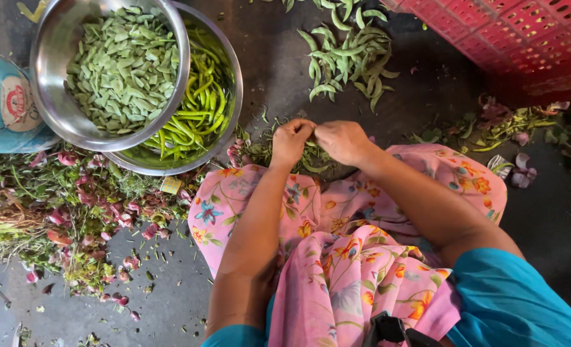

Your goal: The person sits on the floor and trims green beans by hand, snapping off the ends and placing the trimmed pieces into a metal bowl. The person also handles whole green beans and discards the trimmings onto the floor.

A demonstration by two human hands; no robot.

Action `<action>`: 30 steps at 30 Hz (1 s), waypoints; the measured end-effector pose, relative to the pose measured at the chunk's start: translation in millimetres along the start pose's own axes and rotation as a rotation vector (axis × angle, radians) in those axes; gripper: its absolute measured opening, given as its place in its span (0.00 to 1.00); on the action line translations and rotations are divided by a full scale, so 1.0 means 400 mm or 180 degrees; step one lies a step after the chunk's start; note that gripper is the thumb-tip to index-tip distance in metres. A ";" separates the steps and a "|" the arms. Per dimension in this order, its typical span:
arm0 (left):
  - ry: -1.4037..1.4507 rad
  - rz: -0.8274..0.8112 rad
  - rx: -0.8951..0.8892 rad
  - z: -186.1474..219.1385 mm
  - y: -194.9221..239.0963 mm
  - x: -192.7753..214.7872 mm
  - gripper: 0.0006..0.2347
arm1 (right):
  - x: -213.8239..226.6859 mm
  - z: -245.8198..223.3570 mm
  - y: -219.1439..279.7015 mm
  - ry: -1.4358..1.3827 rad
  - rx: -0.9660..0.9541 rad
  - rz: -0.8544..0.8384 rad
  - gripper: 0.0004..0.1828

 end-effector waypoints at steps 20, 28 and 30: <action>-0.1644 -0.0067 -0.0538 0.029 0.010 -0.030 0.08 | 0.044 0.035 -0.022 -0.0097 -0.0433 -0.0153 0.06; -0.0486 0.0063 -0.0796 0.075 0.027 -0.036 0.09 | 0.188 -0.085 -0.025 -0.0446 -0.0353 0.0869 0.04; 0.0907 -0.0352 -0.0083 0.067 0.043 -0.036 0.10 | 0.223 -0.148 -0.049 -0.0676 -0.0326 0.0910 0.03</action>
Point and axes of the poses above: each hand's wrist, its own y-axis away from the middle knuckle, its own x-axis out of the back of the hand, z = x × y, the point moved 8 cm from there along -y, towards the middle knuckle, and after that the axes turned 2 degrees about -x, right-handed, at the moved point
